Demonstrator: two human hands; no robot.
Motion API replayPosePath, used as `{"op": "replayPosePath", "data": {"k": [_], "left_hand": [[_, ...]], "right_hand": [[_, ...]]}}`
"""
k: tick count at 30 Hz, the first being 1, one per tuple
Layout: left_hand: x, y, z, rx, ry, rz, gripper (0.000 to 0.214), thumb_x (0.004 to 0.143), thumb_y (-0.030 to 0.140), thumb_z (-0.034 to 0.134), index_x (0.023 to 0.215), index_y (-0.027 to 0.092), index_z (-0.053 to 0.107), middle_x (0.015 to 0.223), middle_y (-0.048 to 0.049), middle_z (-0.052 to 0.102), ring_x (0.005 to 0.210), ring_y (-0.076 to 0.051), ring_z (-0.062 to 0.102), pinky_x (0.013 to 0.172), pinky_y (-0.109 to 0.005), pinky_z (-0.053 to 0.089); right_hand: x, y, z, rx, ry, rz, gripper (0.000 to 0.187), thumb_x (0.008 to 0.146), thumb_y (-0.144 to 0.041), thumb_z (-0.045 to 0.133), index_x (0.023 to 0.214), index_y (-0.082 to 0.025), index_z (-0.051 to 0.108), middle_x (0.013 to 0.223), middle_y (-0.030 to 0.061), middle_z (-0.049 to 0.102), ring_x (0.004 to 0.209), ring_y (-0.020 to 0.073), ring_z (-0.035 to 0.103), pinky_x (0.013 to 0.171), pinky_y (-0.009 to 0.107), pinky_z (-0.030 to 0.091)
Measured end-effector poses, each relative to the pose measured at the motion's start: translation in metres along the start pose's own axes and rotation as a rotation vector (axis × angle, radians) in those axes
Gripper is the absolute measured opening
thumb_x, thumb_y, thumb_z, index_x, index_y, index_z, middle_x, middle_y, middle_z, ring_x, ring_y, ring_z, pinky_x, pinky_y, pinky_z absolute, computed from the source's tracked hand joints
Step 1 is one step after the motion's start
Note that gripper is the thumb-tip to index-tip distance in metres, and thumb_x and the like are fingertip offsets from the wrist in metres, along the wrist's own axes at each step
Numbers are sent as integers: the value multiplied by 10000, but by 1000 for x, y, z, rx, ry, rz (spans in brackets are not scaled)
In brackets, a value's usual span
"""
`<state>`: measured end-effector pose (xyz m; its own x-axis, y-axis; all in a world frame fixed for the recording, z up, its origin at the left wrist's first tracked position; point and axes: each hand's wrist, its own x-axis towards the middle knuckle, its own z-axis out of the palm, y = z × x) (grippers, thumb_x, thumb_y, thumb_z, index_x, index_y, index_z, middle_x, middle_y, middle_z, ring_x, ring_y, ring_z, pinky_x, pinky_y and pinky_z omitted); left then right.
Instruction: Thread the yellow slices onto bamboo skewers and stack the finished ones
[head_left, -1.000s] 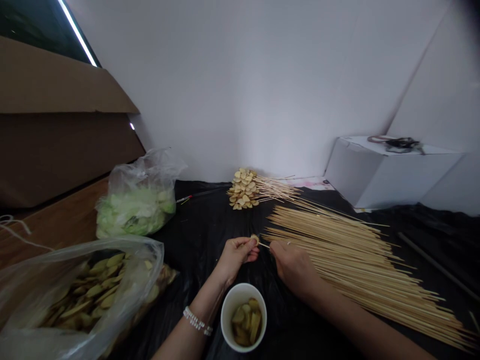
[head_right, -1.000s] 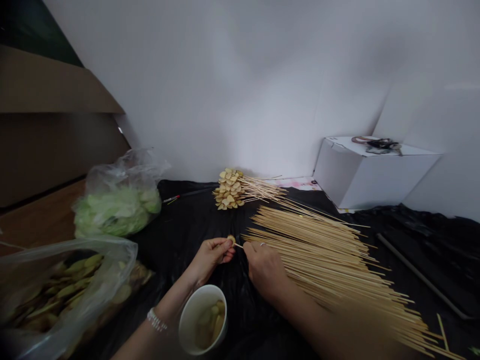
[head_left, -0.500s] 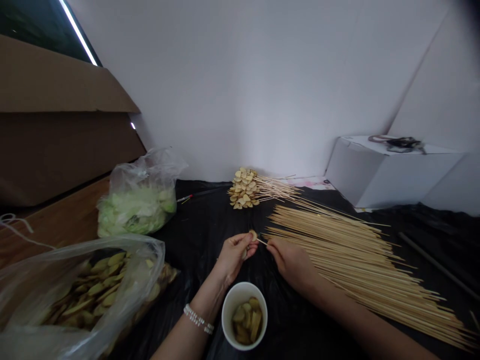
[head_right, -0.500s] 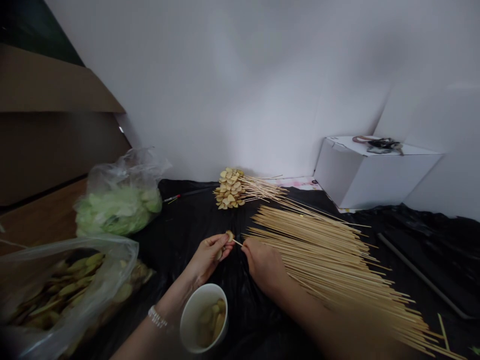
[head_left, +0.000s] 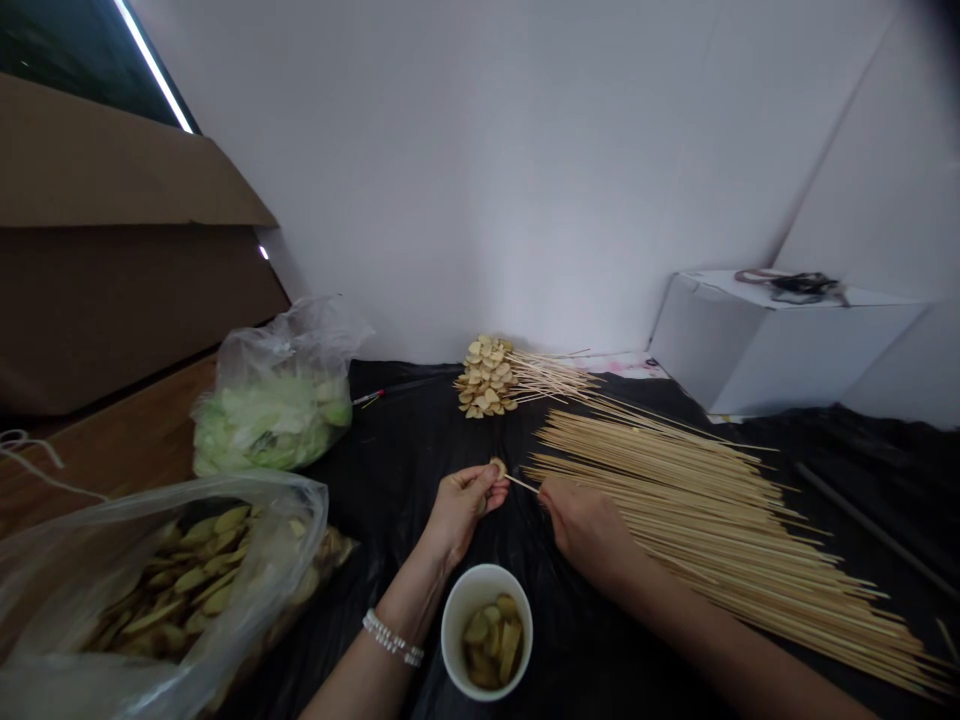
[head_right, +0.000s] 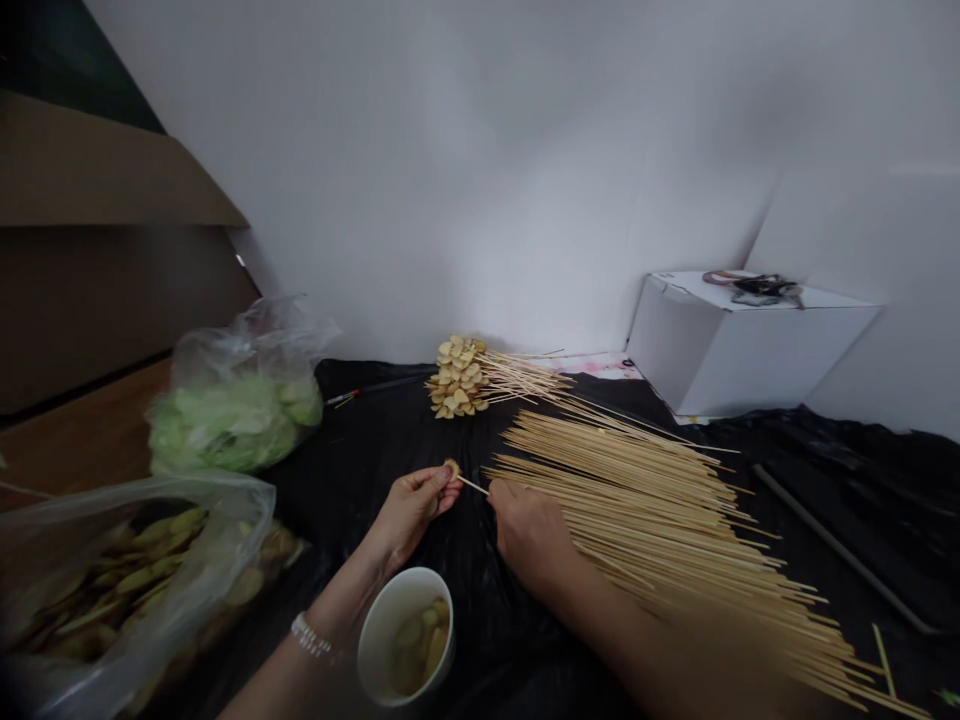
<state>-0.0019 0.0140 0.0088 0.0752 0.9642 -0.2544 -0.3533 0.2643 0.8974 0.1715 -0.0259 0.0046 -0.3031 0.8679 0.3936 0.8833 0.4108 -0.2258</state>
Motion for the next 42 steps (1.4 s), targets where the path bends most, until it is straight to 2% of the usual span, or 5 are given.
{"op": "replayPosePath", "data": {"k": [5, 13, 20, 32, 42], "left_hand": [[0, -2, 1, 31, -6, 15, 356, 545, 357, 839, 734, 80, 721, 682, -74, 688, 571, -91, 599, 587, -193, 506], [0, -3, -1, 47, -19, -32, 364, 533, 363, 845, 733, 84, 724, 672, -74, 689, 569, -92, 603, 578, -189, 509], [-2, -4, 0, 62, -35, -33, 357, 554, 367, 836, 744, 86, 726, 688, -77, 692, 588, -96, 611, 607, -195, 516], [-1, -6, 1, 53, -66, -52, 346, 546, 354, 841, 734, 86, 728, 674, -79, 690, 585, -100, 611, 599, -202, 515], [1, -1, -5, 40, -59, -48, 343, 545, 347, 844, 738, 89, 725, 661, -67, 690, 569, -86, 611, 569, -168, 508]], "right_hand": [[-2, -2, -2, -73, 57, -33, 236, 905, -123, 384, 776, -183, 572, 718, 33, 618, 620, 149, 527, 579, 285, 263], [-1, -3, 1, 17, -68, 27, 248, 940, -169, 376, 777, -180, 562, 712, 31, 632, 644, 143, 557, 590, 265, 290], [-2, -2, 2, 22, 5, -6, 229, 925, -153, 381, 783, -182, 559, 723, 27, 622, 656, 145, 545, 605, 268, 285], [3, -4, -1, 77, -119, 64, 248, 944, -183, 381, 783, -178, 570, 734, 30, 641, 669, 148, 564, 602, 257, 294], [-1, -2, 0, 22, -70, 25, 251, 945, -172, 367, 811, -184, 578, 727, 25, 633, 637, 144, 550, 581, 272, 267]]}}
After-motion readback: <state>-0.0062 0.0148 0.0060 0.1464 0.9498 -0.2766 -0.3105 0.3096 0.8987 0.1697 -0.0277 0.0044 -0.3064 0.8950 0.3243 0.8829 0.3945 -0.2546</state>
